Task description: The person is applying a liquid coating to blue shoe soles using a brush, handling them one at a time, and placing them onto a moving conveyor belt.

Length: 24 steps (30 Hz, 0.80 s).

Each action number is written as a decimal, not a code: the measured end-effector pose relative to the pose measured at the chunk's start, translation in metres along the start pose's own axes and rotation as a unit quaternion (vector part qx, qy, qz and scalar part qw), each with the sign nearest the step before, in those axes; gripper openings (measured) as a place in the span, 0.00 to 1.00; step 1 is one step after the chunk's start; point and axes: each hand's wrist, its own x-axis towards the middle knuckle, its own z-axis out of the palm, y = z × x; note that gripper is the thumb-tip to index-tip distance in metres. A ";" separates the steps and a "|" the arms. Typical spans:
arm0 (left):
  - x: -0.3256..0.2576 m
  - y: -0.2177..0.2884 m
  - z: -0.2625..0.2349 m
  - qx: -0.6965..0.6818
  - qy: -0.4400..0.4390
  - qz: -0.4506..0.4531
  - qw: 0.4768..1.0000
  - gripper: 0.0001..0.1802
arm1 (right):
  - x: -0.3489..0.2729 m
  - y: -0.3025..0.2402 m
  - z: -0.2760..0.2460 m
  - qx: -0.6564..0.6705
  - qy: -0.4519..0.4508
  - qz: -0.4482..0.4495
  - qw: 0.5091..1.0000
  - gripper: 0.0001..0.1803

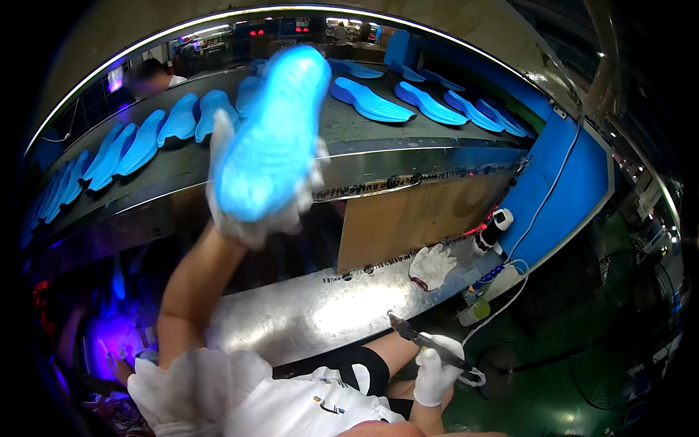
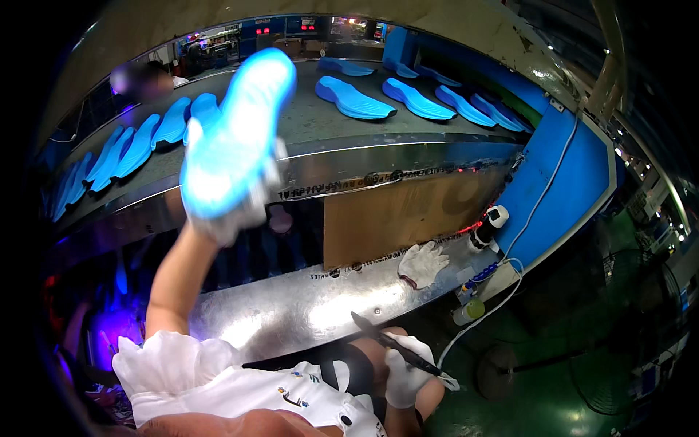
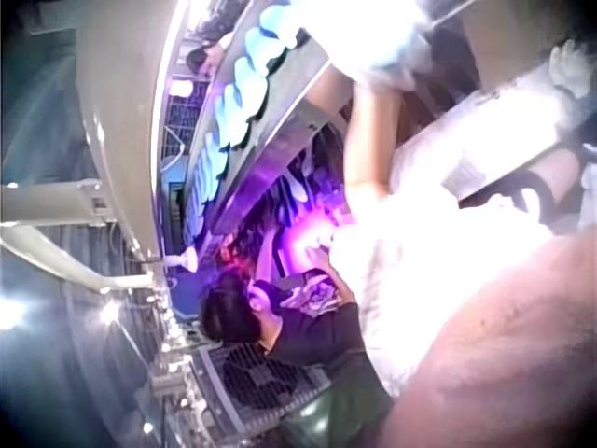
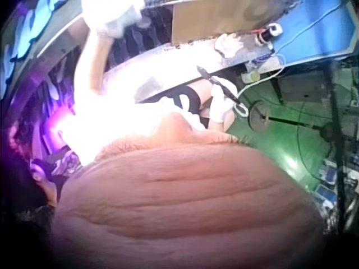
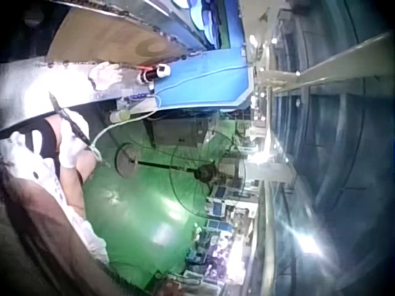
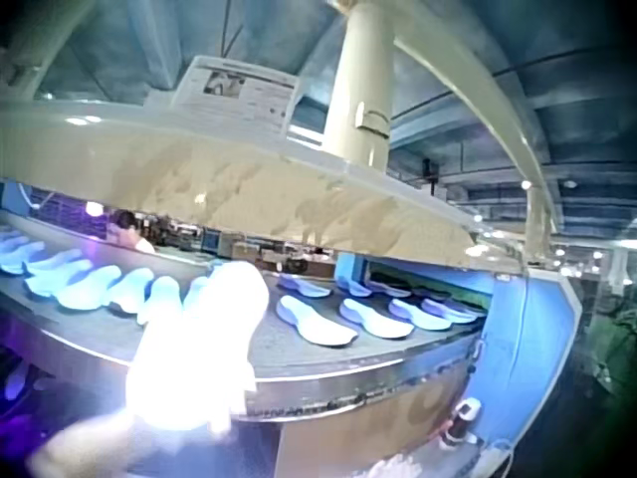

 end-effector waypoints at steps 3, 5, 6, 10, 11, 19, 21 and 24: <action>0.039 0.122 -0.063 0.607 0.083 0.258 0.747 0.40 | -0.002 0.000 0.017 0.049 -0.025 0.042 0.998 0.14; 0.045 0.183 -0.096 0.784 0.143 0.282 0.533 0.29 | -0.005 0.008 0.018 0.056 -0.074 0.046 0.995 0.14; 0.049 0.188 -0.094 0.808 0.105 0.244 0.525 0.26 | -0.006 0.013 0.014 0.036 -0.089 0.049 0.994 0.14; 0.071 0.098 -0.011 0.974 0.020 0.070 0.214 0.22 | -0.002 0.009 0.007 0.016 -0.054 0.080 0.995 0.13; 0.080 0.086 -0.005 0.973 0.150 -0.091 0.150 0.24 | -0.002 0.006 0.008 0.014 -0.031 0.108 0.994 0.13; 0.072 0.076 -0.027 0.977 0.168 -0.118 -0.063 0.12 | -0.003 0.008 0.009 -0.069 -0.099 0.035 0.992 0.10; 0.045 0.065 -0.006 0.993 0.109 -0.015 -0.032 0.13 | -0.005 0.021 0.000 -0.069 -0.099 0.040 0.992 0.11; -0.015 0.044 0.008 0.929 0.067 0.181 0.316 0.10 | -0.005 0.012 0.008 -0.094 -0.062 0.070 0.991 0.14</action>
